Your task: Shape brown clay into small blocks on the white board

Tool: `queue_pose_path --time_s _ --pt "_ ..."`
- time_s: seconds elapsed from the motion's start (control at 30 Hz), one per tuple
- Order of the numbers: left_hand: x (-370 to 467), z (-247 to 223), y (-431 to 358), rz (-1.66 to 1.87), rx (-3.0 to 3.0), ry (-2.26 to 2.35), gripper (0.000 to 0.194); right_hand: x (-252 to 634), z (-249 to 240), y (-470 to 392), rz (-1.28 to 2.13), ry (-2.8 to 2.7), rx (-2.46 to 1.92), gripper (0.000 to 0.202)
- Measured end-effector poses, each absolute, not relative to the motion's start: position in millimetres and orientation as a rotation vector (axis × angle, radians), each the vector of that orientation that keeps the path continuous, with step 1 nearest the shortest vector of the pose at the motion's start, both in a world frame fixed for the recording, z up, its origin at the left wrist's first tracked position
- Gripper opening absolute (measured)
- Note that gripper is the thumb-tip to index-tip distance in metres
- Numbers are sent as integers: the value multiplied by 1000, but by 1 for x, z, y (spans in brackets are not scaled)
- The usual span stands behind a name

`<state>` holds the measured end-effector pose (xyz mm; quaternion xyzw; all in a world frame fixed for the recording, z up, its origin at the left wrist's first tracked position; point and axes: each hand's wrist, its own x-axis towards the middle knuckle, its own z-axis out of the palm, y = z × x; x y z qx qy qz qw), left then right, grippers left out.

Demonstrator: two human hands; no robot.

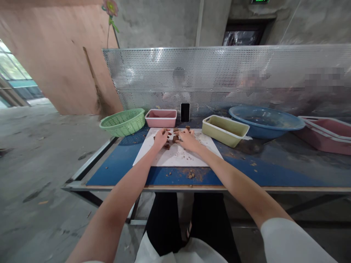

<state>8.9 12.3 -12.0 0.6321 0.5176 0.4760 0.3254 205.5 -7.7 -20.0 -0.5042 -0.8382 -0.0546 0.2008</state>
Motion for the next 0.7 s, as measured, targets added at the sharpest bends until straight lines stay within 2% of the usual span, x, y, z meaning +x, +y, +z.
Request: queue_pose_path --time_s 0.33,0.47,0.7 --pt "6 -6 4 1145 1893 1570 25 206 -18 -9 -170 -2408 -1334 44" --pt "3 -6 1 993 1995 1660 22 206 -20 -6 -196 -2433 -1317 40" --pt "7 -7 -6 717 2190 1717 30 206 -22 -2 -194 -2410 -1351 37"
